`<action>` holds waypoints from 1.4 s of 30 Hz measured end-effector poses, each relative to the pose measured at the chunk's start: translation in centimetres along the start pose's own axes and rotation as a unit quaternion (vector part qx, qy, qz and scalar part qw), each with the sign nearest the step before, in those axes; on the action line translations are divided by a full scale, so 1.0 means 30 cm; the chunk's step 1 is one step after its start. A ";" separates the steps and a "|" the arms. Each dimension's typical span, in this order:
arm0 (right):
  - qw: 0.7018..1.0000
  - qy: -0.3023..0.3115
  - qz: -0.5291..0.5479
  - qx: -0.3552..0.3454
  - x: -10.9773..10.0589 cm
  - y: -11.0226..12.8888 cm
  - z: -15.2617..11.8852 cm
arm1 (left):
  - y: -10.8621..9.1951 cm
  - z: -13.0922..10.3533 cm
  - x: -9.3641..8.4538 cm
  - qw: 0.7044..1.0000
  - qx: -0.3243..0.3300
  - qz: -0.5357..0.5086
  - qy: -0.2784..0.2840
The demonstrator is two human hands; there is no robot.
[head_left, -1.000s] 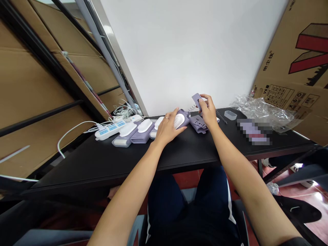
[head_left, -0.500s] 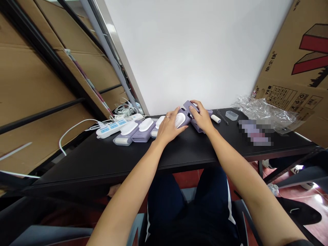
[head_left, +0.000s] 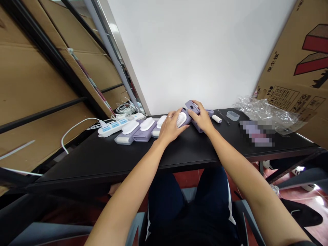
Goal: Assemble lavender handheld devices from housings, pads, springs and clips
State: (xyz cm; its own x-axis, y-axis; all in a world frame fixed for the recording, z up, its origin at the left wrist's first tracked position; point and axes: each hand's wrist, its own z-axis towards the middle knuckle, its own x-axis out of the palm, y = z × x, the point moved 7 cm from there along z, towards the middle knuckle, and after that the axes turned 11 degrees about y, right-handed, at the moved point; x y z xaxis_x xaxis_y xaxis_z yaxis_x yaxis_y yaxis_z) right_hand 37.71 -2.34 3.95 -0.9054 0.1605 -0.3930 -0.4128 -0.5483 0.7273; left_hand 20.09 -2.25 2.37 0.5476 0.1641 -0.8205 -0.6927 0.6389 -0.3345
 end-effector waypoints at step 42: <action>0.998 0.040 0.032 0.032 0.035 -0.020 -0.008 | -0.008 -0.007 0.008 0.998 -0.003 -0.055 -0.007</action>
State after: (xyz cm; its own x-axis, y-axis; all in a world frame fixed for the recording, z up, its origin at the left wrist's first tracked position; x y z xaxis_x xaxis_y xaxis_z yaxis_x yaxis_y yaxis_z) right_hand 37.02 -2.02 2.96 -0.9203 0.0597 -0.3866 -0.3626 -0.5011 0.7858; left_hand 20.29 -2.51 2.14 0.6261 0.1033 -0.7729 -0.6309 0.6496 -0.4243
